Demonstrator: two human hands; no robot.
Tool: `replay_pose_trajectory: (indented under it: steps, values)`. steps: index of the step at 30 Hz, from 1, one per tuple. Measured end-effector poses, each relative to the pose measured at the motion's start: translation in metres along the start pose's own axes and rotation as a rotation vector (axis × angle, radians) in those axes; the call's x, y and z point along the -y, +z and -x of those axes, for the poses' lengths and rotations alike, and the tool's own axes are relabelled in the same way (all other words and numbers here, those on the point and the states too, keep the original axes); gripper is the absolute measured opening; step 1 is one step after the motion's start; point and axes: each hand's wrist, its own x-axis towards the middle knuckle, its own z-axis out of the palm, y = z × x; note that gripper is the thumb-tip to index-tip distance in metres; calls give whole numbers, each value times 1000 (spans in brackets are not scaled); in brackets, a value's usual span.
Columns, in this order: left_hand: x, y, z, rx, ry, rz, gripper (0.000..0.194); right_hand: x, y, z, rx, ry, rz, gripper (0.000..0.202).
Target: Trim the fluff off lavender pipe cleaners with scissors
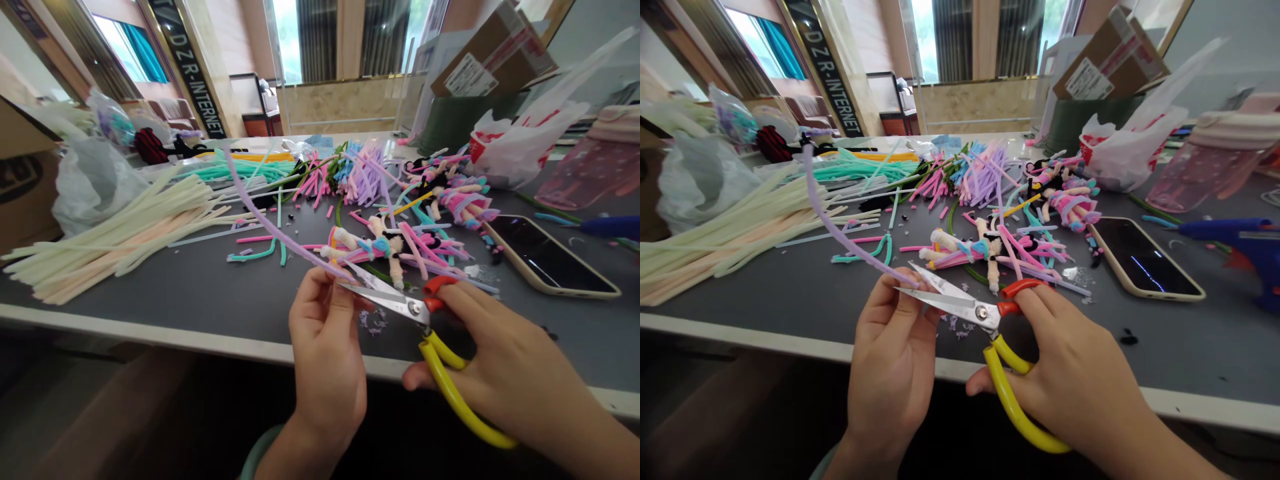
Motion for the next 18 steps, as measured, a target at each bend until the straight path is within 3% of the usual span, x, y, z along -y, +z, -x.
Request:
replay_pose_trajectory:
  steps: [9,18]
  values:
    - [-1,-3,-1,-18,72,0,12,-11,-7,-10,-39,-53,-97,51]
    - [-1,-2,-3,-8,45,34,16,-24,-6,-3,7,-64,-124,46]
